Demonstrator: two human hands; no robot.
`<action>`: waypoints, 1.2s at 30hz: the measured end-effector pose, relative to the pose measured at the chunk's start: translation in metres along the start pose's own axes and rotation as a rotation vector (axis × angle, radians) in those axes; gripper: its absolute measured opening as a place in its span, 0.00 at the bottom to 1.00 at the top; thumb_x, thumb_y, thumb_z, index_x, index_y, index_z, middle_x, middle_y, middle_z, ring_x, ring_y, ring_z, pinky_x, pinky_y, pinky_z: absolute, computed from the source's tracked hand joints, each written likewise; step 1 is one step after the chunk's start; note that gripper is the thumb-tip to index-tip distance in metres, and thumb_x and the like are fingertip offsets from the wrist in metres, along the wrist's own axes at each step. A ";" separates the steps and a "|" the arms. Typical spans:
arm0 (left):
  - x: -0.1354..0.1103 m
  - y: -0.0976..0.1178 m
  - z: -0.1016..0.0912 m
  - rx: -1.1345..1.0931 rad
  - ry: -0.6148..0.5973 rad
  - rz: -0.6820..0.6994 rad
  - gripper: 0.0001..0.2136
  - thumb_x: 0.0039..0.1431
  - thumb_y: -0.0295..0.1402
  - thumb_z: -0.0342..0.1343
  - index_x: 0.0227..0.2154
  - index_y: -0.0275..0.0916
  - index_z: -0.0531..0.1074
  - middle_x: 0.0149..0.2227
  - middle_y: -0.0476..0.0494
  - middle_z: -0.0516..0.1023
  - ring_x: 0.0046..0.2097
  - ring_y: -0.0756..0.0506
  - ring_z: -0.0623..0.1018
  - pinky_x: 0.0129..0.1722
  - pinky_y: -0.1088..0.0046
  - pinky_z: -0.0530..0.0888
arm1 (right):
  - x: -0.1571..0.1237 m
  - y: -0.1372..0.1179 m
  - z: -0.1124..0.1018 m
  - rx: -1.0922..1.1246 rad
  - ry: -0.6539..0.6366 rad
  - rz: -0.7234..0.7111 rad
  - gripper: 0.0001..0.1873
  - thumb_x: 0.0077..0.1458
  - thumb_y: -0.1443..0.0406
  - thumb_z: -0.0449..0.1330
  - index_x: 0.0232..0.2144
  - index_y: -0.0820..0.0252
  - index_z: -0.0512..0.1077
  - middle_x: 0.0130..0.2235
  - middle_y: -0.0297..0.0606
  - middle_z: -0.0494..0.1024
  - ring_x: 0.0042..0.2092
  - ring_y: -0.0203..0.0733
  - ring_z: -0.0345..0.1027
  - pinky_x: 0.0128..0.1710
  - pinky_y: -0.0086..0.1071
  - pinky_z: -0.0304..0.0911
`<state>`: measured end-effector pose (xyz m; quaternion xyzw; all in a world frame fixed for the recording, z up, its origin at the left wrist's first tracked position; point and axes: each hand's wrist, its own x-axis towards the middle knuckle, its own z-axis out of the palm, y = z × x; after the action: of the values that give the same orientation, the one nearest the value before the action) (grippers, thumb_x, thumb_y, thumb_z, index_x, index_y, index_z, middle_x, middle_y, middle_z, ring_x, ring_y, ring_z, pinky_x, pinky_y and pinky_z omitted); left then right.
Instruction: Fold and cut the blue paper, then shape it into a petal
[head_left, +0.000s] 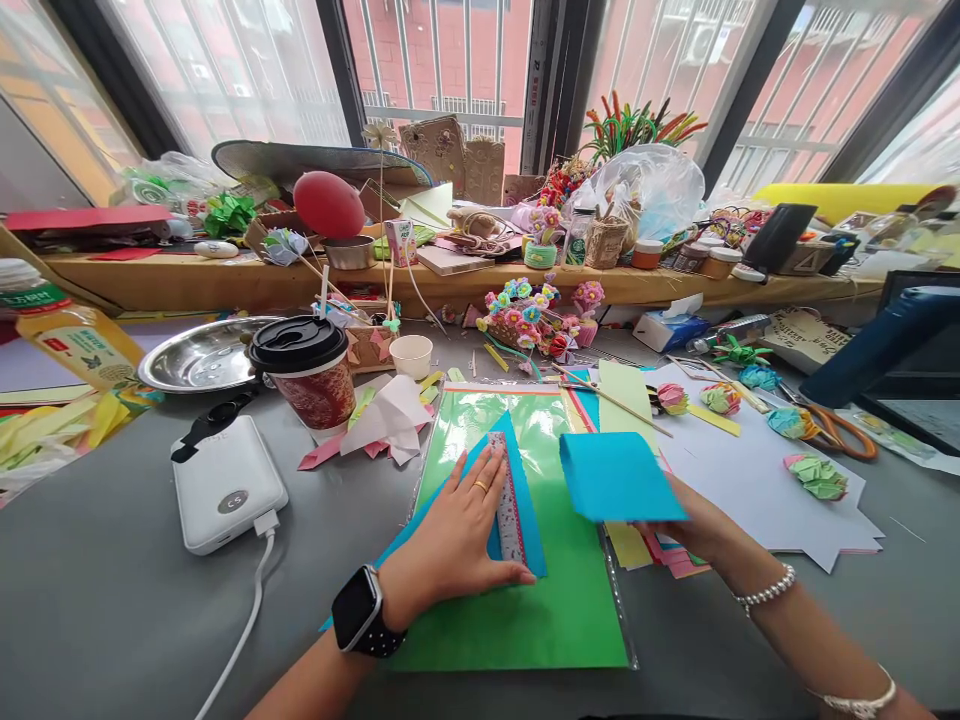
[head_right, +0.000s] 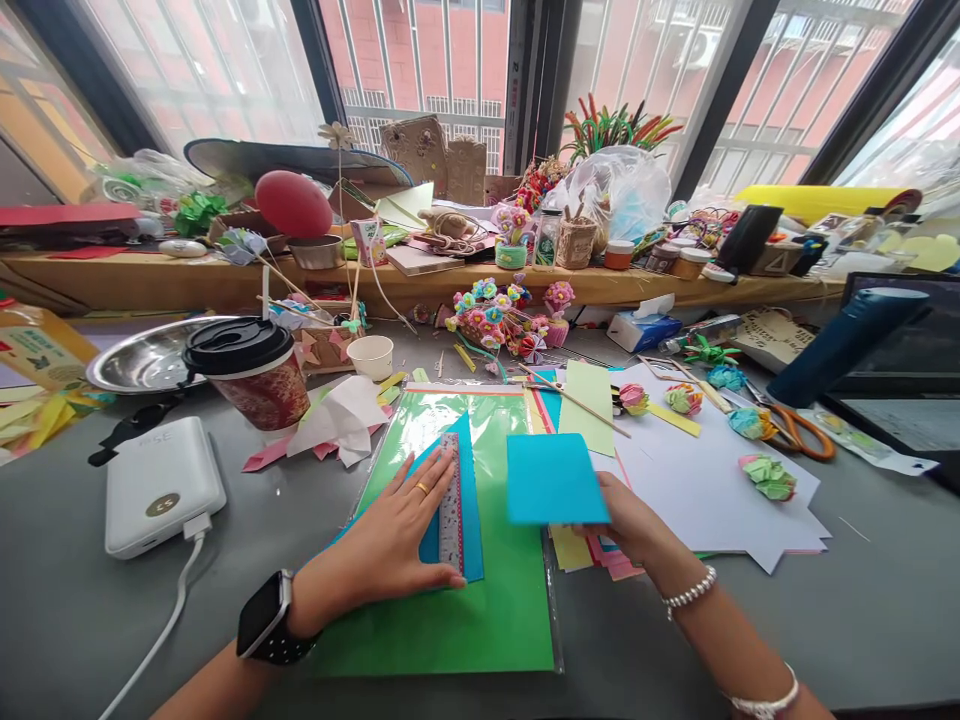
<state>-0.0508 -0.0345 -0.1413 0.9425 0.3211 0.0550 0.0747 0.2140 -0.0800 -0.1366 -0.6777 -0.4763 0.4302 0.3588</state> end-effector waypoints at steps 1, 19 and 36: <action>-0.001 -0.003 -0.001 0.012 0.009 -0.013 0.47 0.43 0.62 0.39 0.58 0.27 0.44 0.61 0.30 0.43 0.61 0.36 0.43 0.57 0.54 0.43 | 0.002 0.000 -0.002 0.131 -0.117 0.146 0.15 0.49 0.58 0.56 0.18 0.62 0.67 0.17 0.34 0.71 0.18 0.32 0.63 0.18 0.24 0.59; -0.003 -0.038 -0.029 0.199 0.173 -0.313 0.21 0.53 0.36 0.52 0.49 0.34 0.63 0.48 0.34 0.69 0.49 0.38 0.69 0.47 0.62 0.65 | 0.024 0.011 -0.035 -0.664 0.252 -0.034 0.16 0.50 0.54 0.49 0.26 0.60 0.66 0.26 0.41 0.74 0.30 0.46 0.68 0.28 0.33 0.59; 0.027 -0.023 -0.031 0.084 0.017 -0.414 0.22 0.45 0.45 0.57 0.38 0.33 0.66 0.38 0.36 0.72 0.40 0.39 0.72 0.34 0.68 0.68 | 0.026 0.020 0.001 -1.011 0.235 -0.336 0.28 0.49 0.57 0.55 0.48 0.72 0.62 0.51 0.55 0.66 0.52 0.52 0.60 0.49 0.41 0.57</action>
<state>-0.0480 0.0031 -0.1137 0.8581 0.5106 0.0332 0.0424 0.2245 -0.0607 -0.1611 -0.7239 -0.6822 0.0056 0.1028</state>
